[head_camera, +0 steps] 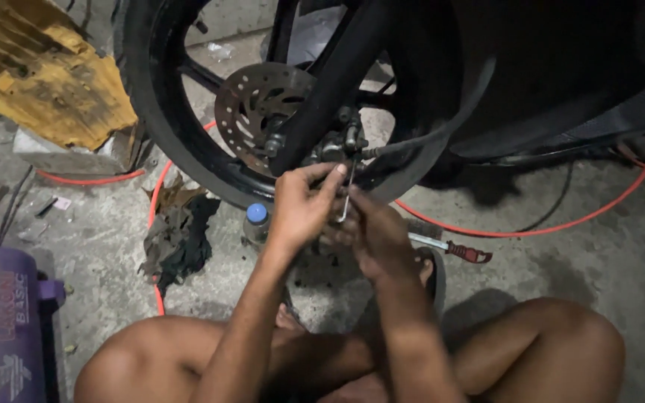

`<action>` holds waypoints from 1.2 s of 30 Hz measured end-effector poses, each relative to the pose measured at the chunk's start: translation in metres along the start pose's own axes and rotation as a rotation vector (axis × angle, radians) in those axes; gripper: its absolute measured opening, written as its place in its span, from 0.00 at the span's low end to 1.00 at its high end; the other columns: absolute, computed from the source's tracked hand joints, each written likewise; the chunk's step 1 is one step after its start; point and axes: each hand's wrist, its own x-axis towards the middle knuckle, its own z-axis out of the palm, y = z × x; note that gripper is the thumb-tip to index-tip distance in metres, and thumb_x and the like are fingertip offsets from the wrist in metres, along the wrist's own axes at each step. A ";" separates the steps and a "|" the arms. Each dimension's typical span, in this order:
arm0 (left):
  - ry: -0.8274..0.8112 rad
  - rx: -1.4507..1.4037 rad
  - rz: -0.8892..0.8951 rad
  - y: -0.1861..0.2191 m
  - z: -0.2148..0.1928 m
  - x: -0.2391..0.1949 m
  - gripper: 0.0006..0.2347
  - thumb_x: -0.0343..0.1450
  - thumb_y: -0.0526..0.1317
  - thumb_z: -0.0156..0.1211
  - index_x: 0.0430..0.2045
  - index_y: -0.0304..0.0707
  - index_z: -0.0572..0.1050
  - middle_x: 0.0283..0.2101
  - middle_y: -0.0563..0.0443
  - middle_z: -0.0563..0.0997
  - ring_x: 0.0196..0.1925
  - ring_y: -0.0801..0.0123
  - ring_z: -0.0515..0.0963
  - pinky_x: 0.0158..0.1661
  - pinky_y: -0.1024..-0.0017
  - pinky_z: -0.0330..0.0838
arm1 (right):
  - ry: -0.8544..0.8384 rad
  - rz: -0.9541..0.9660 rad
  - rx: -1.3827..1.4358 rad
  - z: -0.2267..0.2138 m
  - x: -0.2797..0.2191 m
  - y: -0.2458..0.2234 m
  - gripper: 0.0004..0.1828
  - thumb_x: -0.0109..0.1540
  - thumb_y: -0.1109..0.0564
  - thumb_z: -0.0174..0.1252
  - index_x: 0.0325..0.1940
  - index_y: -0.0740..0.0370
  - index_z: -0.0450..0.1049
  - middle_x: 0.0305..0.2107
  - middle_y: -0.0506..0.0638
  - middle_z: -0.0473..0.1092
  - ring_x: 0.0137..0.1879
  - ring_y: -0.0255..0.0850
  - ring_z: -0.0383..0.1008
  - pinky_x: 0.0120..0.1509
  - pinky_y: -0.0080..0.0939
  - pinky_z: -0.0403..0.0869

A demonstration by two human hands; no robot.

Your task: The person sits on the floor and works on the front wheel of a motorcycle, using a wrench to tighten bolts on the brake caliper. They wipe the area with a cloth and use a screwdriver to adjust components within the brake assembly.

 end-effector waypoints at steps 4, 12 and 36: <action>-0.018 0.085 0.010 -0.002 -0.002 0.000 0.11 0.71 0.46 0.63 0.38 0.41 0.86 0.29 0.38 0.86 0.40 0.48 0.87 0.40 0.58 0.79 | 0.127 -0.101 -0.211 0.012 -0.009 0.002 0.14 0.69 0.50 0.56 0.31 0.56 0.71 0.18 0.44 0.66 0.20 0.35 0.69 0.22 0.34 0.67; -0.025 0.104 0.024 0.023 -0.004 -0.006 0.11 0.72 0.47 0.59 0.35 0.44 0.87 0.30 0.42 0.87 0.42 0.50 0.87 0.42 0.58 0.79 | 0.329 -0.274 -0.428 0.006 0.040 0.013 0.14 0.65 0.47 0.59 0.31 0.57 0.79 0.19 0.58 0.75 0.19 0.50 0.80 0.20 0.44 0.78; 0.001 -0.049 -0.123 0.038 0.012 -0.022 0.18 0.75 0.52 0.53 0.24 0.42 0.85 0.23 0.45 0.84 0.35 0.66 0.81 0.42 0.58 0.73 | 0.197 -0.287 -0.329 0.013 -0.022 0.005 0.14 0.68 0.54 0.51 0.43 0.69 0.73 0.07 0.58 0.59 0.07 0.43 0.57 0.15 0.45 0.67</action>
